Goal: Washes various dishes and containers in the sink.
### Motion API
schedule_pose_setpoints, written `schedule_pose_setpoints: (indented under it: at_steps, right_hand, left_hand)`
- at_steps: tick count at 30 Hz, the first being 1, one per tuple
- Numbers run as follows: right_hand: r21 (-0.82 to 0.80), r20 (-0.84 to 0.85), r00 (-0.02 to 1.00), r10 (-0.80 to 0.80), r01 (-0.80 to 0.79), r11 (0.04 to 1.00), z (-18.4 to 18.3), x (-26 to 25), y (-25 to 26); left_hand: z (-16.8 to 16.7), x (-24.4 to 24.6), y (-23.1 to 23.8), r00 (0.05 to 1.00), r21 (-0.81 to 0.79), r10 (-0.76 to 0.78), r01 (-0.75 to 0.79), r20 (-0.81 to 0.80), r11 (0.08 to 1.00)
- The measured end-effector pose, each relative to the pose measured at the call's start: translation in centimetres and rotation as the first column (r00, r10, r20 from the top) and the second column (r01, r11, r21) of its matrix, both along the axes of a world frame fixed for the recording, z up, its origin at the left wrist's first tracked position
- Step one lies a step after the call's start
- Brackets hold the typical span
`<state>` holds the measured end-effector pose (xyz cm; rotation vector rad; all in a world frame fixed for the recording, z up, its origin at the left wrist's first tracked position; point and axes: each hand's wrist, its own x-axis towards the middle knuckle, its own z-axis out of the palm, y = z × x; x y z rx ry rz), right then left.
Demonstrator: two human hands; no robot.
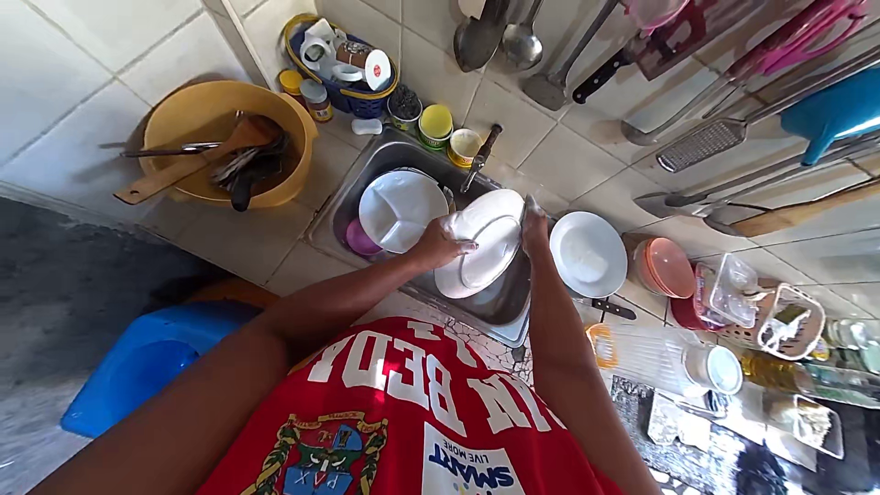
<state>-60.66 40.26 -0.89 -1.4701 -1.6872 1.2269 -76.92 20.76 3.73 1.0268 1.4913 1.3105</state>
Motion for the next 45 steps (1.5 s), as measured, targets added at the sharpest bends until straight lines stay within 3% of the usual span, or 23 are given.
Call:
schedule_pose_setpoints:
  at_steps: [3,6,8,10,13,15,17,20,24,26,28,31,34,39,42,45]
  right_hand:
    - [-0.038,0.264,0.959,0.103,-0.096,0.995,2.2,-0.4,-1.2]
    - [-0.005,0.551,0.774,0.312,-0.371,0.929,7.1,-3.5,-4.6]
    - [0.165,0.534,0.784,0.318,-0.465,0.870,7.7,-4.9,-5.2]
    - [0.344,0.380,0.882,0.278,-0.414,0.843,5.4,-4.7,-3.6]
    - [0.184,0.291,0.943,0.159,-0.219,0.958,2.7,-1.8,-2.8]
    - [0.079,0.316,0.949,0.022,-0.049,0.996,1.4,-0.2,-4.4]
    - [0.020,0.402,0.916,-0.015,0.008,1.000,-0.5,1.0,-7.2]
    - [-0.029,0.486,0.862,0.147,-0.153,0.988,0.3,0.7,-13.3]
    - [0.310,0.425,0.860,0.281,-0.430,0.848,0.1,-1.2,-18.0]
    - [0.126,0.529,0.783,0.328,-0.455,0.882,1.7,-1.7,-16.4]
    - [-0.030,0.584,0.762,0.281,-0.326,0.945,1.4,-1.4,-13.2]
    - [-0.092,0.468,0.875,0.129,-0.097,0.991,-2.1,-1.3,-8.7]
    - [-0.171,0.319,0.945,0.069,-0.014,0.985,-3.7,-2.2,-6.9]
    - [-0.097,0.227,0.931,0.287,-0.272,0.958,-1.7,-5.0,-3.7]
    - [-0.063,0.362,0.805,0.470,-0.482,0.874,0.4,-9.2,-3.2]
    - [-0.032,0.605,0.594,0.530,-0.647,0.762,3.5,-14.3,-3.9]
  left_hand:
    - [0.3,-0.8,0.6,0.988,-0.129,-0.115,0.128,0.103,0.983]
    - [0.7,-0.3,1.5,0.972,-0.199,-0.226,0.235,0.067,0.951]
    - [0.5,0.8,2.0,0.983,-0.160,-0.181,0.184,0.031,0.970]
    - [0.2,1.3,2.0,0.996,-0.110,-0.066,0.072,0.054,0.991]
    - [-0.1,1.5,1.3,0.981,-0.058,0.072,-0.062,0.178,0.996]
    - [-0.7,1.1,0.9,0.959,-0.040,0.149,-0.144,0.240,0.989]
    - [-0.9,0.7,0.9,0.935,-0.062,0.229,-0.221,0.270,0.973]
    - [-1.4,0.0,1.1,0.899,-0.097,0.331,-0.316,0.286,0.944]
    - [-2.2,-0.2,0.6,0.888,-0.144,0.376,-0.350,0.263,0.926]
    - [-2.4,-0.1,-0.3,0.899,-0.161,0.349,-0.315,0.266,0.935]
    - [-2.5,-0.3,-1.4,0.892,-0.171,0.345,-0.306,0.291,0.936]
    - [-3.0,-1.3,-2.6,0.859,-0.210,0.391,-0.337,0.330,0.918]
    - [-3.7,-3.1,-3.5,0.842,-0.304,0.387,-0.282,0.376,0.910]
    - [-2.9,-8.2,-4.7,0.856,-0.450,0.153,0.101,0.494,0.887]
    - [-2.0,-9.3,-3.7,0.867,-0.453,0.119,0.132,0.483,0.882]
    - [-1.8,-9.7,-2.6,0.863,-0.399,0.128,0.091,0.489,0.912]
